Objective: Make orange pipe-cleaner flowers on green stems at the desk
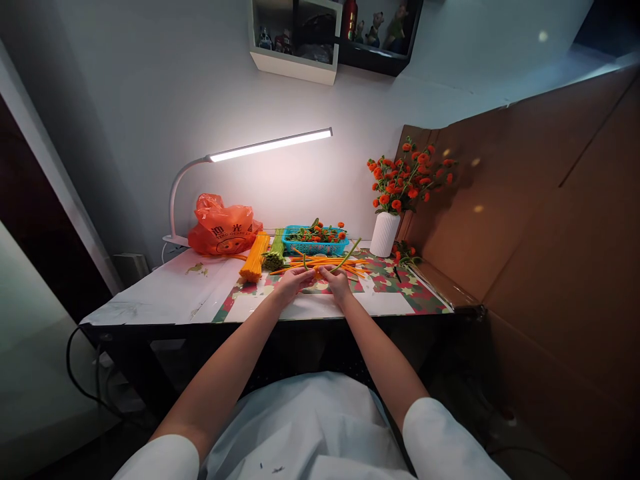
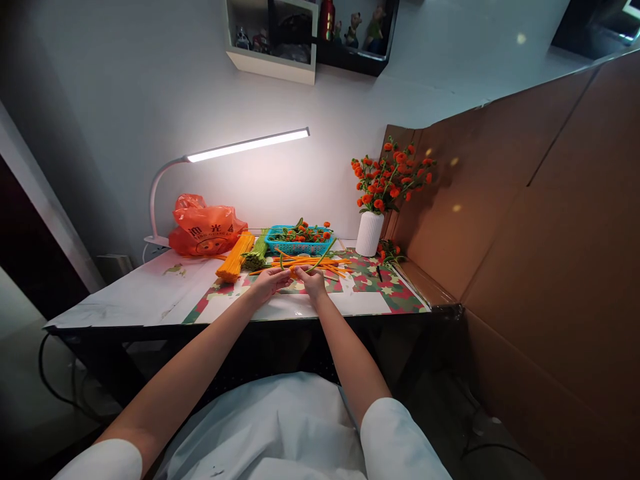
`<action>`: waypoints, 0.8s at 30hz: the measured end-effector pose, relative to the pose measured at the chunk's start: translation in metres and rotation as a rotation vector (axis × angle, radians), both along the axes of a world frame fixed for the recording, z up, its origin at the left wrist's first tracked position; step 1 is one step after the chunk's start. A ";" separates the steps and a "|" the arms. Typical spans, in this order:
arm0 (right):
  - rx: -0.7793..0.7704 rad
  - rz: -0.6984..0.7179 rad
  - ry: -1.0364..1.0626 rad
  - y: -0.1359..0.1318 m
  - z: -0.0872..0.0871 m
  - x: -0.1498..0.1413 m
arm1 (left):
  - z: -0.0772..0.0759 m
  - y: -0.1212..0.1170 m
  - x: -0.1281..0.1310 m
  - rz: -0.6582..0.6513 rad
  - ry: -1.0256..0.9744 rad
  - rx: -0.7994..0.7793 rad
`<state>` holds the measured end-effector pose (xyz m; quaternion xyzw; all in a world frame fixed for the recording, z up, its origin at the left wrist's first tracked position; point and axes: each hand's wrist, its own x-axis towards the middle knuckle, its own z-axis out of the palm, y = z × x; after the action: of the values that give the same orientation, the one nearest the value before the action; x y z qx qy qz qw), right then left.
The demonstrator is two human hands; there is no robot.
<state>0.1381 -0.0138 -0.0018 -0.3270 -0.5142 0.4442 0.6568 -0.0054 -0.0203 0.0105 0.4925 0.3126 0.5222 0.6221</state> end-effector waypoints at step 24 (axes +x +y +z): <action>0.187 -0.160 -0.321 -0.007 -0.002 0.001 | -0.011 0.007 0.004 0.194 0.204 0.228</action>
<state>0.1390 -0.0206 -0.0042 -0.3710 -0.6236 0.2833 0.6271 -0.0018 -0.0132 0.0000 0.5778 0.3587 0.5592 0.4741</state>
